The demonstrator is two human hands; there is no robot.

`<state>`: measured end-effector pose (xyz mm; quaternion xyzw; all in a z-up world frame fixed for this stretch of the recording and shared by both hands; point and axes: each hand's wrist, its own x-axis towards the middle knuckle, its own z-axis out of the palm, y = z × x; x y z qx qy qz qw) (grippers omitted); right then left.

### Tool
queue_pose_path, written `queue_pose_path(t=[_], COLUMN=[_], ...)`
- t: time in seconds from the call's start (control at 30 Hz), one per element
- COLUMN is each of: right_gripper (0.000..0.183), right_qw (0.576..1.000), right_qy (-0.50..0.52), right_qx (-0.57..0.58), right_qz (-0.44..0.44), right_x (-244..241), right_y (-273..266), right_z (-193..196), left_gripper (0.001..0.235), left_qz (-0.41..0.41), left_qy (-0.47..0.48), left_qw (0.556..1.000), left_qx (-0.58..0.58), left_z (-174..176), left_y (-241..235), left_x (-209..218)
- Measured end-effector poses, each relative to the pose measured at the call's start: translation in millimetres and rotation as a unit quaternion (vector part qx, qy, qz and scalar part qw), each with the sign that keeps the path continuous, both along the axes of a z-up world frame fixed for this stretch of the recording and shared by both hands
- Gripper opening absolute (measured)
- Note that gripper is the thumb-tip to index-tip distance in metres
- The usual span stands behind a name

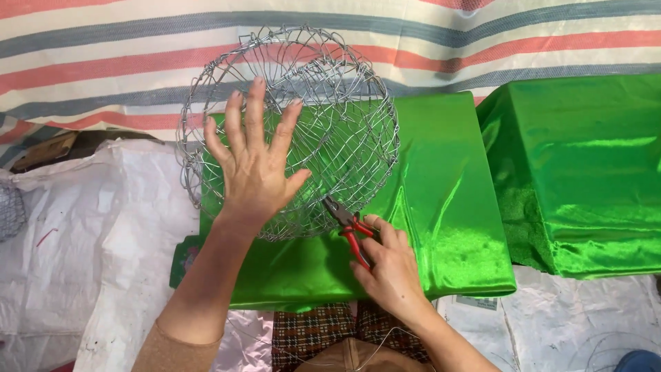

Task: A person uses pliers to cut and bend wire, attaching it to a circular frame to create a 3D wire structure.

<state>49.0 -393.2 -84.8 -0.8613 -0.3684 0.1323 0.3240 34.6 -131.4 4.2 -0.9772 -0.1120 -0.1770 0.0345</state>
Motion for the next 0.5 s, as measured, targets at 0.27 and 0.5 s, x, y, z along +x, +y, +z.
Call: queue_pose_path(t=[0.27, 0.5], right_gripper=[0.023, 0.034], right_qw=[0.999, 0.99], right_qy=[-0.039, -0.113], right_qx=[-0.024, -0.076], right_qz=[0.007, 0.016], right_x=[8, 15], right_y=[3, 8], right_z=[18, 30], left_gripper=[0.108, 0.112], left_qz=[-0.01, -0.001], left_qy=[-0.008, -0.016], left_qw=[1.0, 0.999], left_qx=[-0.006, -0.035], left_z=[7, 4], left_y=[-14, -20], left_x=[-3, -4])
